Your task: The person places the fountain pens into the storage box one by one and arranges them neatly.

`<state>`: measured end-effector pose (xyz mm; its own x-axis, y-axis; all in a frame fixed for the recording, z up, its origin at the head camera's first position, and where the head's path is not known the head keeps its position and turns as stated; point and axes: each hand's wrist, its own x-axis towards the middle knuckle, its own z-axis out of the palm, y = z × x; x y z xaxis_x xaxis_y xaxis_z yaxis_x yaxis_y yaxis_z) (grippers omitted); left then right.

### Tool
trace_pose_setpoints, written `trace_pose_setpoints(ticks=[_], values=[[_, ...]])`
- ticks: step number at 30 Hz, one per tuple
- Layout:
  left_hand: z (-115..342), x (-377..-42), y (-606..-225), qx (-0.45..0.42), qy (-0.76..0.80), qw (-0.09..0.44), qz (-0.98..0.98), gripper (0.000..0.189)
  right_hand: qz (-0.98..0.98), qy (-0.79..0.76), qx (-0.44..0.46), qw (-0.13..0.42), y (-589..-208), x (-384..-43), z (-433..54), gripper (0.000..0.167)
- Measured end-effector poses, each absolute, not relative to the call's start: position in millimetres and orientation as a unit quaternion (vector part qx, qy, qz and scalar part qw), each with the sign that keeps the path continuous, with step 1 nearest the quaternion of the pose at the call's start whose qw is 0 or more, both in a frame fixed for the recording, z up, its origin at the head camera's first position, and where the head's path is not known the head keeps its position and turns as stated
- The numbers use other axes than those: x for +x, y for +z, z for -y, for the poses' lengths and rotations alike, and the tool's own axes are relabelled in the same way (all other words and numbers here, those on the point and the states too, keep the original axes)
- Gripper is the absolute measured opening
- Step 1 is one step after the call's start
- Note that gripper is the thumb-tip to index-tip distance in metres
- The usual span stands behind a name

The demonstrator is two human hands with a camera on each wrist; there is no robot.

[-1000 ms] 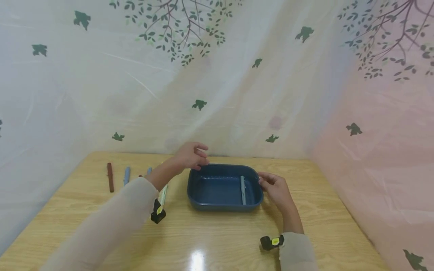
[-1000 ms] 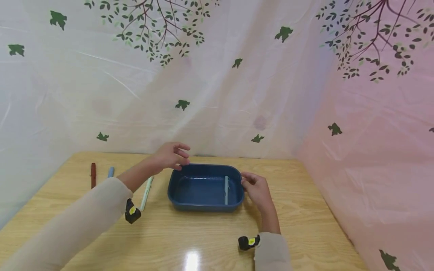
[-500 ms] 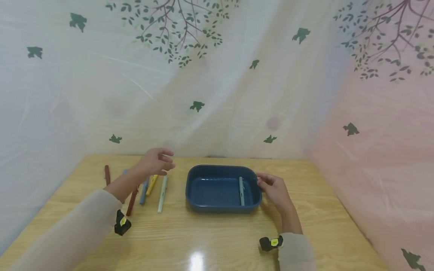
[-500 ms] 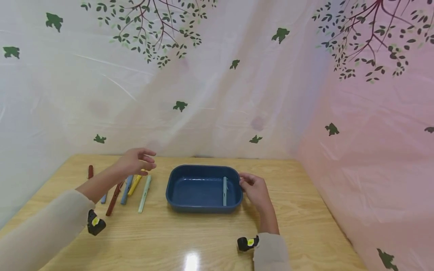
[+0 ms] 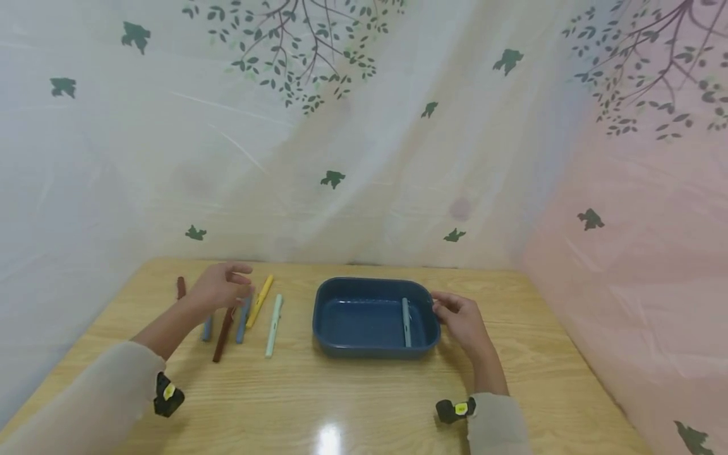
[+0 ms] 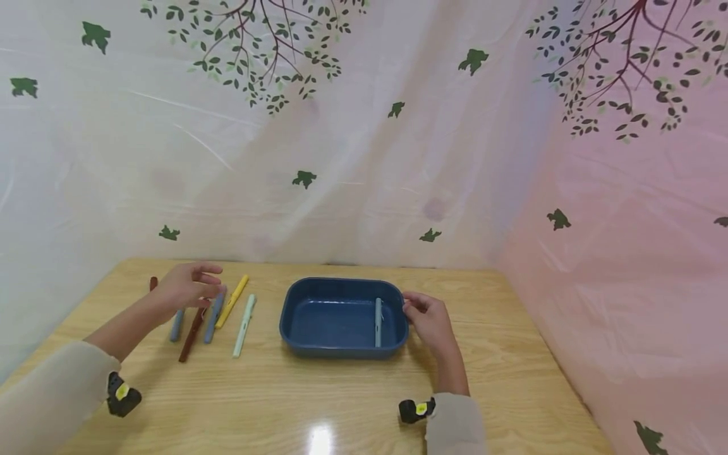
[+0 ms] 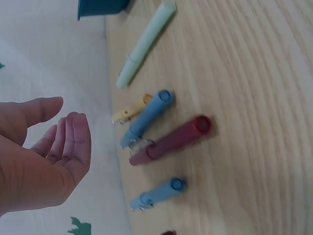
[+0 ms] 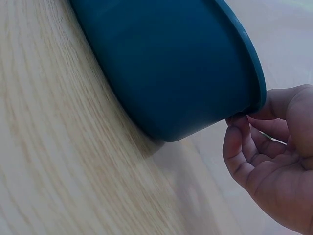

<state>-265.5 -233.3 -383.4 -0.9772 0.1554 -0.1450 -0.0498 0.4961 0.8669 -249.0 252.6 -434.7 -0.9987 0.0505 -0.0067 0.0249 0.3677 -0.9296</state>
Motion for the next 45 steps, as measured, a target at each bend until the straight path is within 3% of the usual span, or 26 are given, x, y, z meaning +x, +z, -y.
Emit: trace_pose_setpoints(ticks=[11, 23, 33, 45], values=[[270, -265, -400, -0.007, 0.443, 0.060, -0.895, 0.057, 0.829, 0.558, -0.030, 0.004, -438, -249, -256, 0.031], [340, -270, -425, -0.018, 0.298, -0.007, -0.954, 0.051, 0.825, 0.564, -0.023, 0.010, -438, -249, -253, 0.031], [370, -272, -434, -0.034, 0.309, 0.020, -0.950, 0.071, 0.820, 0.572, -0.026, 0.005, -437, -251, -254, 0.031], [376, -278, -434, -0.029, 0.317, 0.043, -0.947, 0.081, 0.817, 0.576, -0.019, 0.006, -439, -252, -254, 0.031]])
